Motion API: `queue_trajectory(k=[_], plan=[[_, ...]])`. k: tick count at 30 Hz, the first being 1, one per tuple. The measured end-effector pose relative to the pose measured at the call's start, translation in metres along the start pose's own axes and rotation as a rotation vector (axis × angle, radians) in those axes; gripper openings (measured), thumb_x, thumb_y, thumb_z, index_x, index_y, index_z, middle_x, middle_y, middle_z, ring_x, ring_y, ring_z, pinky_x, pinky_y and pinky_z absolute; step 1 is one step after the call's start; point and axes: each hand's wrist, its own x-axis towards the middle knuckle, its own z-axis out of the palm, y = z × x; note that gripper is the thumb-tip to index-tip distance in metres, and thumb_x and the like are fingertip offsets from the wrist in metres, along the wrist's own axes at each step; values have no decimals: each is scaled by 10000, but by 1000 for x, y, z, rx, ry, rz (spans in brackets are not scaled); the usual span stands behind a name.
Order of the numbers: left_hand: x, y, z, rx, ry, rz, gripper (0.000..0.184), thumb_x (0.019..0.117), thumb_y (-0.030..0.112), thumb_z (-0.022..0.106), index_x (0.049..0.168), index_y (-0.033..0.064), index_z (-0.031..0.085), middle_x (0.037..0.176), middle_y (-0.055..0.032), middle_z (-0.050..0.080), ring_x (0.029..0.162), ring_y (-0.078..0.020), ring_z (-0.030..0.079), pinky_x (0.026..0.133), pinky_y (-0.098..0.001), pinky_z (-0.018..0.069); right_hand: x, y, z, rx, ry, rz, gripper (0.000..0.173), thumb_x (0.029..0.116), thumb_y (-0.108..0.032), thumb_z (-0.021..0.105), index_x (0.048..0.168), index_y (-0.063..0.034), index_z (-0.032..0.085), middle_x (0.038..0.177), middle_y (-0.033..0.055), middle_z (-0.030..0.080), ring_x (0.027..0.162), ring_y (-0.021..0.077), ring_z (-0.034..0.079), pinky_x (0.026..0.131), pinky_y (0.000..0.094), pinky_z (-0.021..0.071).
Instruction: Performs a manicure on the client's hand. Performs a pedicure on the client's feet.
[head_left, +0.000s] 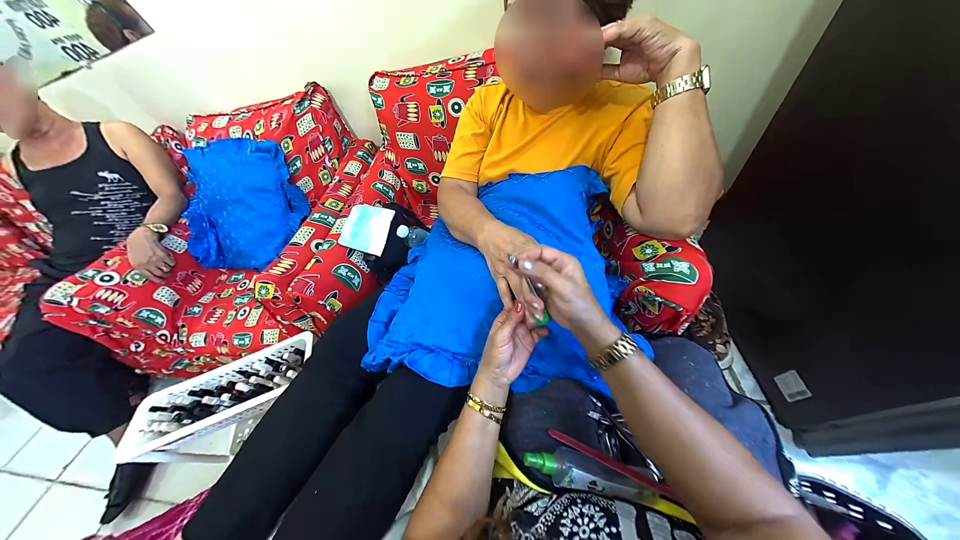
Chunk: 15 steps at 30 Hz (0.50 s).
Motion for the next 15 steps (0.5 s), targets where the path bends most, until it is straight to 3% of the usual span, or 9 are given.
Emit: queue_trajectory(k=[2,4,7,11,13,15], plan=[[-1,1,-2,-3,16,-10,146,1003,196,589,1001,124,716,954,-50,738,885,-148,715,811,-319,590,-4,8,-1,22,-5,-13,166,1007,-164,545,939,-107,686,589,-27,586,419,26,493,423,194,461],[-5,3,-4,10,16,-19,181,1018,207,571,999,117,726,922,-44,753,844,-125,730,792,-289,606,-37,15,-10,-87,-112,132,143,971,-201,555,909,-123,657,589,-71,580,458,16,510,466,206,459],[-1,5,-2,53,1,-46,290,1047,178,431,990,99,705,957,-64,736,907,-156,709,816,-305,584,-94,18,-32,-263,-240,322,176,989,-222,570,971,-92,687,657,-93,619,475,-10,529,453,188,473],[-1,4,-2,73,4,-40,278,1047,188,432,997,108,694,973,-46,729,920,-150,699,803,-303,578,-142,19,-41,-604,-123,376,171,987,-141,579,1002,-12,689,716,-36,612,497,-8,496,476,186,455],[-1,5,0,70,14,-47,271,1042,179,434,1003,106,692,970,-44,730,913,-148,699,795,-303,577,-153,27,-41,-855,-133,286,205,985,-145,588,1009,12,718,799,44,665,590,57,573,581,237,518],[-6,7,5,92,81,-70,307,1071,166,363,1048,85,658,953,-39,719,891,-146,693,781,-298,574,-162,37,-38,-1083,-187,137,207,964,-122,598,991,14,752,918,131,741,805,218,717,776,405,590]])
